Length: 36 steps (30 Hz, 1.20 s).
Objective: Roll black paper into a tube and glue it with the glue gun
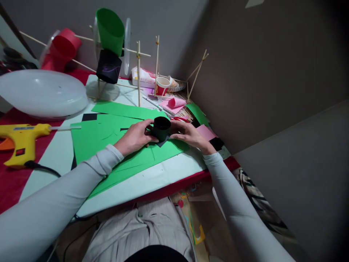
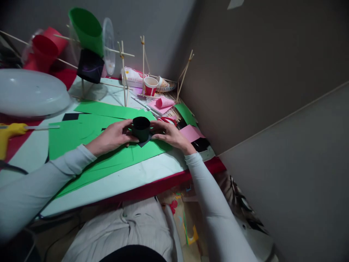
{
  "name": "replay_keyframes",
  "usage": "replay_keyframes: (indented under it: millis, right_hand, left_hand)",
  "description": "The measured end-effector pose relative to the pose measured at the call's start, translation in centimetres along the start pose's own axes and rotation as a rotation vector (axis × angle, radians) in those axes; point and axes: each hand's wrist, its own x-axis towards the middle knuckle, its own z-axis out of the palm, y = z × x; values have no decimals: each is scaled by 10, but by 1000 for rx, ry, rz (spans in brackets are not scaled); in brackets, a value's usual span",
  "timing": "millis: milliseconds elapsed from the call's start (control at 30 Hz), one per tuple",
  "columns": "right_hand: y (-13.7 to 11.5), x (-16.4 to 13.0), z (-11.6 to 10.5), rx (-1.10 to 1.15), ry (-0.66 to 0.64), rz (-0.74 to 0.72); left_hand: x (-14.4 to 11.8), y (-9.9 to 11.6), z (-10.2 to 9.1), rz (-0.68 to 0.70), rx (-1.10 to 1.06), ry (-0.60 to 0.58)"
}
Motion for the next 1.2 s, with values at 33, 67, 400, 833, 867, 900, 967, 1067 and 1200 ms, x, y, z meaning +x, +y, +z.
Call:
replay_keyframes:
  millis: [33, 67, 400, 833, 867, 900, 967, 1067, 1200]
  right_hand:
    - [0, -2, 0, -9, 25, 4]
    - [-2, -4, 0, -22, 57, 5]
    - [-56, -11, 37, -568, 362, -241]
    - [-68, 16, 26, 356, 553, -217]
    - [-70, 18, 25, 439, 570, -218]
    - [-71, 21, 25, 512, 579, -214]
    - [-72, 27, 26, 625, 580, -185]
    - [-74, 34, 30, 713, 562, -145]
    - [-76, 42, 37, 731, 479, -137]
  left_hand:
    - [0, -1, 0, 2, -13, 1]
    - [0, -1, 0, 4, -24, 3]
    - [-2, 3, 0, 0, -64, 24]
    - [-15, 45, -29, -7, -203, 344]
    - [-18, 50, -30, -20, -237, 371]
    - [-21, 56, -31, -30, -269, 385]
    - [-27, 65, -28, -60, -366, 372]
    - [-33, 77, -21, -82, -510, 353]
    - [-37, 86, -16, -114, -596, 351]
